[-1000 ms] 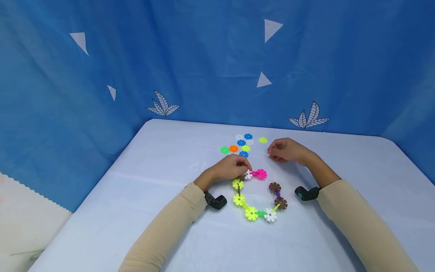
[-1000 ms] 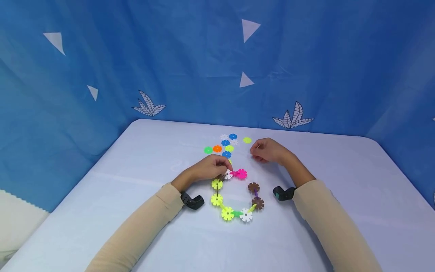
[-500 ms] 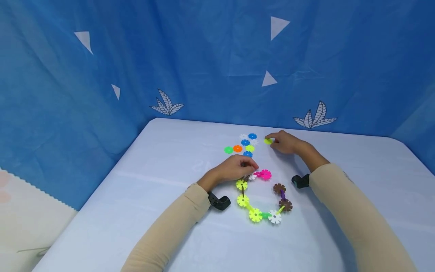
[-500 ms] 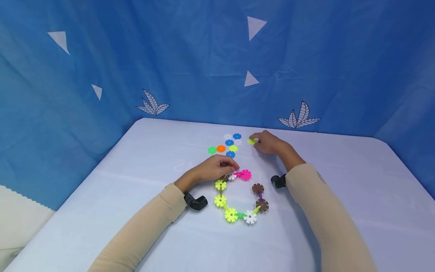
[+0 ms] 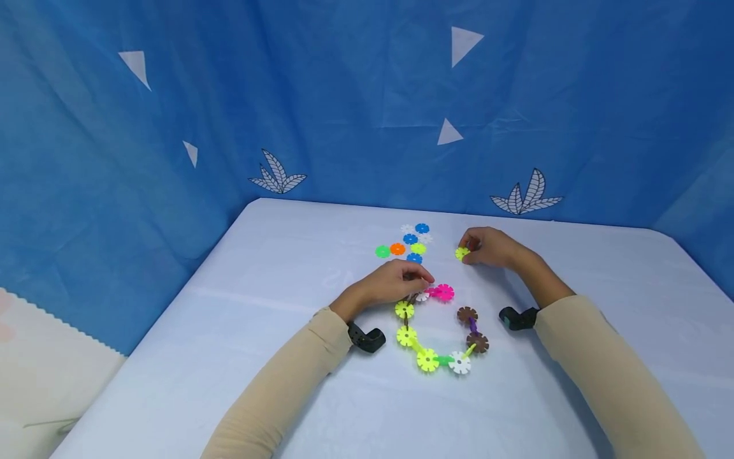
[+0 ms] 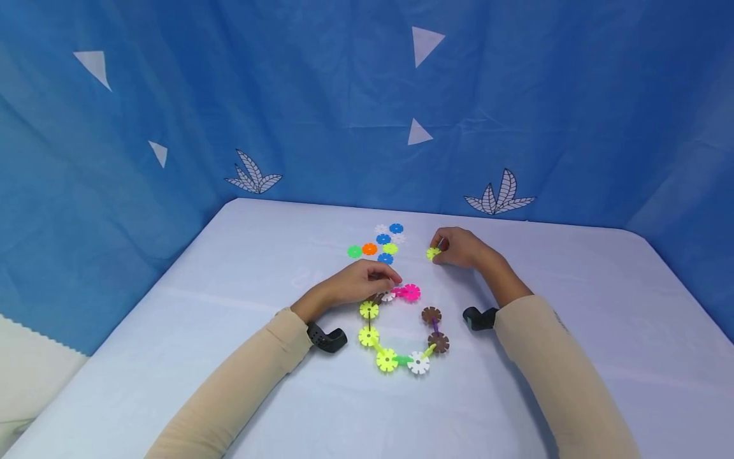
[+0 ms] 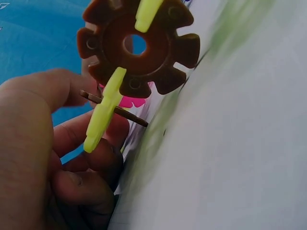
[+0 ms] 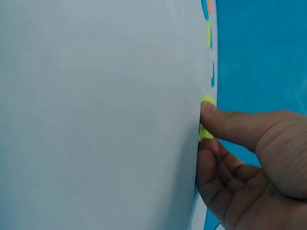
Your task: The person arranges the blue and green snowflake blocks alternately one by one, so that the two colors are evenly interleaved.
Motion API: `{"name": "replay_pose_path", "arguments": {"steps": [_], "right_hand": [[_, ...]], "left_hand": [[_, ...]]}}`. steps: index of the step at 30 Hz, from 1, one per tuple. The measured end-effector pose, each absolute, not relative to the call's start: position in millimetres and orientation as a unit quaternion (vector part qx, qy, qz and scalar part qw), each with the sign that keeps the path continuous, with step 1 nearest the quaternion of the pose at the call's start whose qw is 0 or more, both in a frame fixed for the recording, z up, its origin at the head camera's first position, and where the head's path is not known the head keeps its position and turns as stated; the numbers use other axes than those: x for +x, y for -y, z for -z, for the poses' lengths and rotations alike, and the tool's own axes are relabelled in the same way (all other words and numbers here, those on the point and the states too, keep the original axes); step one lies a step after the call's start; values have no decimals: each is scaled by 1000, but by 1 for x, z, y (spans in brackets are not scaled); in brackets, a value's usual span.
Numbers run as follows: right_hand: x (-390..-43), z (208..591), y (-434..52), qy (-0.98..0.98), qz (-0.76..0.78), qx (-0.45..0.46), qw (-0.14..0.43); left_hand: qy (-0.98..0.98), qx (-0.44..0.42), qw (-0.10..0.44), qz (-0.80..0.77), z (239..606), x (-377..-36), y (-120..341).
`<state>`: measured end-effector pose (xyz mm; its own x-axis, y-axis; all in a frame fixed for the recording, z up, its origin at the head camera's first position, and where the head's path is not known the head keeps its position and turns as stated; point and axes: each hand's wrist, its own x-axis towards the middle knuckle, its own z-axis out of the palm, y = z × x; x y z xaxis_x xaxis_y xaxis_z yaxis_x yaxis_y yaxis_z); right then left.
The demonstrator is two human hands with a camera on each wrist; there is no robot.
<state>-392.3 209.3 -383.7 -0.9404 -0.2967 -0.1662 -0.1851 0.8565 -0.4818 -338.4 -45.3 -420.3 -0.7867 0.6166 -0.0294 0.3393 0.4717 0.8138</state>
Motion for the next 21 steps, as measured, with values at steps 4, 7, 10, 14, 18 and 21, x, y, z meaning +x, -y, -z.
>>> {"name": "replay_pose_path", "arguments": {"steps": [4, 7, 10, 14, 18, 21], "right_hand": [[-378, 384, -210, -953, 255, -121, 114], [-368, 384, -211, -951, 259, -123, 118], [-359, 386, -210, -947, 264, -128, 129], [-346, 388, -208, -938, 282, -131, 151], [-336, 386, -206, -935, 283, -128, 172], [-330, 384, -204, -934, 278, -129, 186]], "left_hand": [[-837, 288, 175, -432, 421, -339, 46], [-835, 296, 178, -429, 422, -340, 46], [-834, 300, 177, -427, 424, -340, 47], [-835, 304, 173, -424, 425, -341, 47], [-837, 307, 167, -421, 425, -341, 48], [-839, 303, 164, -421, 425, -341, 49]]}}
